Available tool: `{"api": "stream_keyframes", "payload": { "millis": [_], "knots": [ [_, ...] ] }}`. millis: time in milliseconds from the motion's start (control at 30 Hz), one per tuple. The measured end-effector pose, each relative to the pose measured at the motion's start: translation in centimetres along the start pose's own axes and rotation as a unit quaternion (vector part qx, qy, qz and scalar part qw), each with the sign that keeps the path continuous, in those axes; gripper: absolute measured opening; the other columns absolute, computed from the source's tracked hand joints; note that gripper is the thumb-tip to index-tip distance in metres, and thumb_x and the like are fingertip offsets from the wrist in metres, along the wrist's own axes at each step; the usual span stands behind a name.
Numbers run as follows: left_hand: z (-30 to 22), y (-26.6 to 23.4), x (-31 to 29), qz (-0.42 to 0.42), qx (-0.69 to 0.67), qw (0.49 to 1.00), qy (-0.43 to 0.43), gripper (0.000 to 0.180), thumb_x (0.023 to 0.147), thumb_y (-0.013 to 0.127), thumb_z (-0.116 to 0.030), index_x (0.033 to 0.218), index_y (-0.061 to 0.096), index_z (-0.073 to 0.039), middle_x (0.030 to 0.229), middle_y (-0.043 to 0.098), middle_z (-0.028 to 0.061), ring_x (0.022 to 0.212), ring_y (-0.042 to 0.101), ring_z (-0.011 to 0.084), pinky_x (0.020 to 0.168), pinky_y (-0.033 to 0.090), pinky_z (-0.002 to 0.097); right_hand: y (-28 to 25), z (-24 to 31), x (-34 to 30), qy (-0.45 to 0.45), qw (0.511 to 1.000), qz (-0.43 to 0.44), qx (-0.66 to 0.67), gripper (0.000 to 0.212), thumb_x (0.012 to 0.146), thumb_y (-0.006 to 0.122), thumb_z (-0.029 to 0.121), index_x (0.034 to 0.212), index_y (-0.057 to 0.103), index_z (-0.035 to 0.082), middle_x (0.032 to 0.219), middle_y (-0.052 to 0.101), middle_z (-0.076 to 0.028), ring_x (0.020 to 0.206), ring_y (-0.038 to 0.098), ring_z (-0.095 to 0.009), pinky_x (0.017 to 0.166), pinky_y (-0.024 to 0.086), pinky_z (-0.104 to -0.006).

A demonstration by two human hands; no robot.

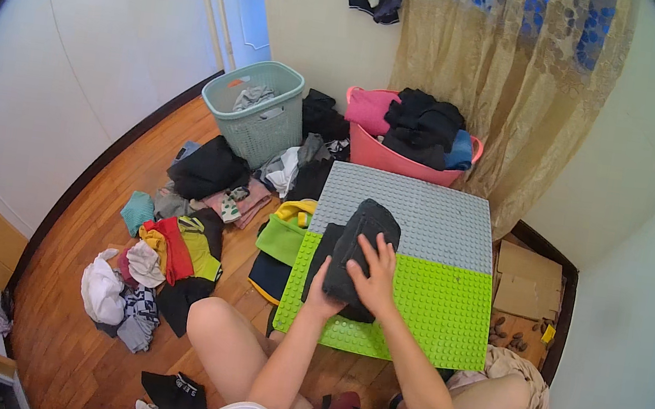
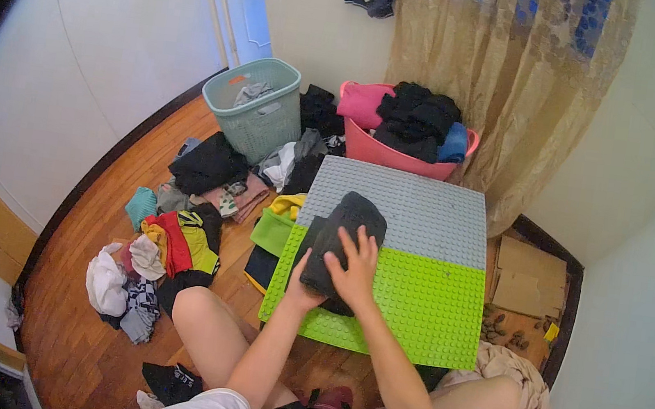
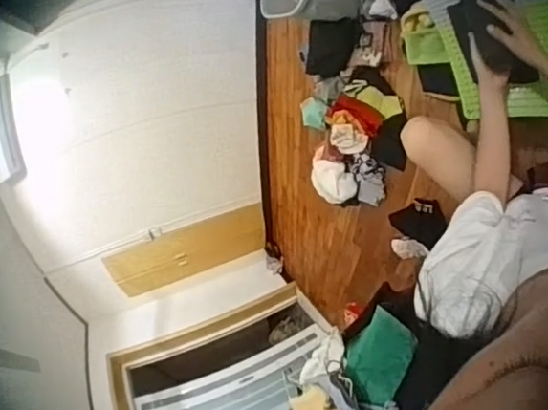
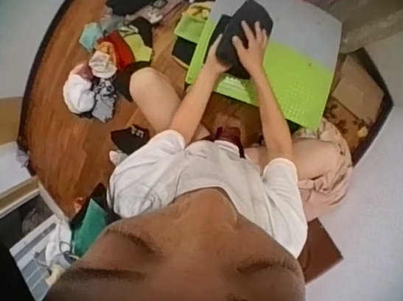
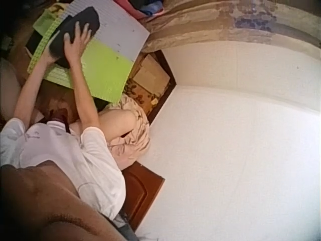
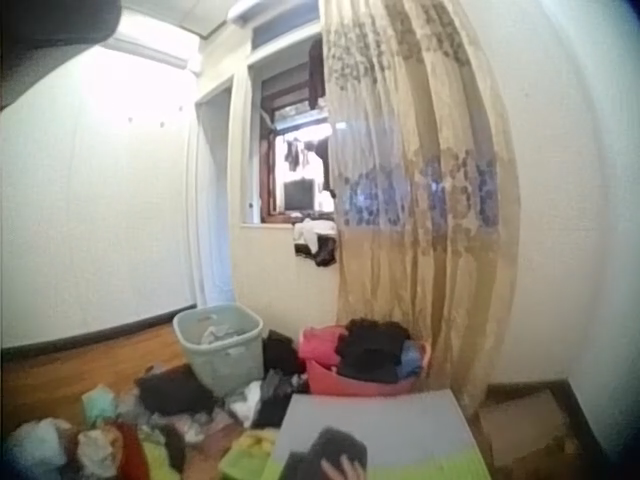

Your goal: Folding various items of clothing including jeans, shirts, and towels on a flat surface.

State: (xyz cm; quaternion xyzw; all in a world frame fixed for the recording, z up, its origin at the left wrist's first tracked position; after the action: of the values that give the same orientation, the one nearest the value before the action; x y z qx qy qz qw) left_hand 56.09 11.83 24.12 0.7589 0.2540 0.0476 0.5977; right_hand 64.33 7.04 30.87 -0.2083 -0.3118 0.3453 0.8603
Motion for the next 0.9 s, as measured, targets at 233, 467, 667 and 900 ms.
{"api": "stream_keyframes", "payload": {
  "millis": [233, 467, 667, 900],
  "knots": [
    [-1.1, -1.4, -2.4, 0.092, -0.114, 0.980, 0.137, 0.055, 0.088, 0.028, -0.051, 0.137, 0.029, -0.025, 0.144, 0.026, 0.0043, 0.130, 0.028, 0.0267, 0.105, 0.023, 0.0483, 4.8, 6.1, -0.9, -0.125, 0.964, 0.134, -0.192, 0.054, 0.078, 0.055, 0.043, 0.128, 0.047, 0.023, 0.141, 0.029, -0.009, 0.132, 0.019, -0.034, 0.101, 0.012, -0.0615],
    [-0.2, -1.3, -3.0, -0.029, -0.165, 0.982, 0.086, 0.056, 0.088, 0.028, -0.052, 0.138, 0.027, -0.026, 0.144, 0.026, 0.0014, 0.130, 0.028, 0.0251, 0.106, 0.022, 0.0467, 5.6, 5.0, -0.8, -0.133, 0.957, 0.173, -0.194, 0.052, 0.080, 0.051, 0.044, 0.127, 0.047, 0.023, 0.142, 0.029, -0.008, 0.132, 0.020, -0.034, 0.100, 0.013, -0.0629],
    [-1.2, -2.8, -9.7, -0.322, 0.102, 0.934, 0.121, 0.044, 0.081, 0.047, -0.019, 0.121, 0.040, -0.002, 0.129, 0.037, 0.0191, 0.121, 0.037, 0.0298, 0.101, 0.031, 0.0398, 5.4, 3.9, -1.7, -0.155, 0.953, 0.188, -0.179, 0.055, 0.078, 0.056, 0.045, 0.128, 0.047, 0.023, 0.142, 0.028, -0.008, 0.133, 0.017, -0.032, 0.101, 0.012, -0.0620],
    [-7.8, -4.9, -4.1, -0.348, 0.629, 0.679, 0.151, 0.060, 0.071, 0.063, -0.017, 0.120, 0.040, 0.008, 0.124, 0.040, 0.0235, 0.109, 0.048, 0.0295, 0.092, 0.039, 0.0358, 1.8, -4.9, -1.2, 0.140, 0.979, -0.041, 0.142, 0.048, 0.075, 0.065, 0.024, 0.115, 0.051, 0.000, 0.122, 0.047, -0.021, 0.109, 0.047, -0.032, 0.094, 0.035, -0.0413]
  ]
}}
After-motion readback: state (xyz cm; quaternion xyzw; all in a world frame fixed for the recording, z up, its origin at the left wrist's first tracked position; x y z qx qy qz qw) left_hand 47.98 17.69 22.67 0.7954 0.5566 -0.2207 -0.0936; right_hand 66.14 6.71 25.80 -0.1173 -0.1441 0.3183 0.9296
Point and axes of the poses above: each hand's wrist, its own x-axis towards the middle knuckle, its own y-axis out of the palm, z = x × y, the point moved 7 cm from there along x, towards the middle knuckle
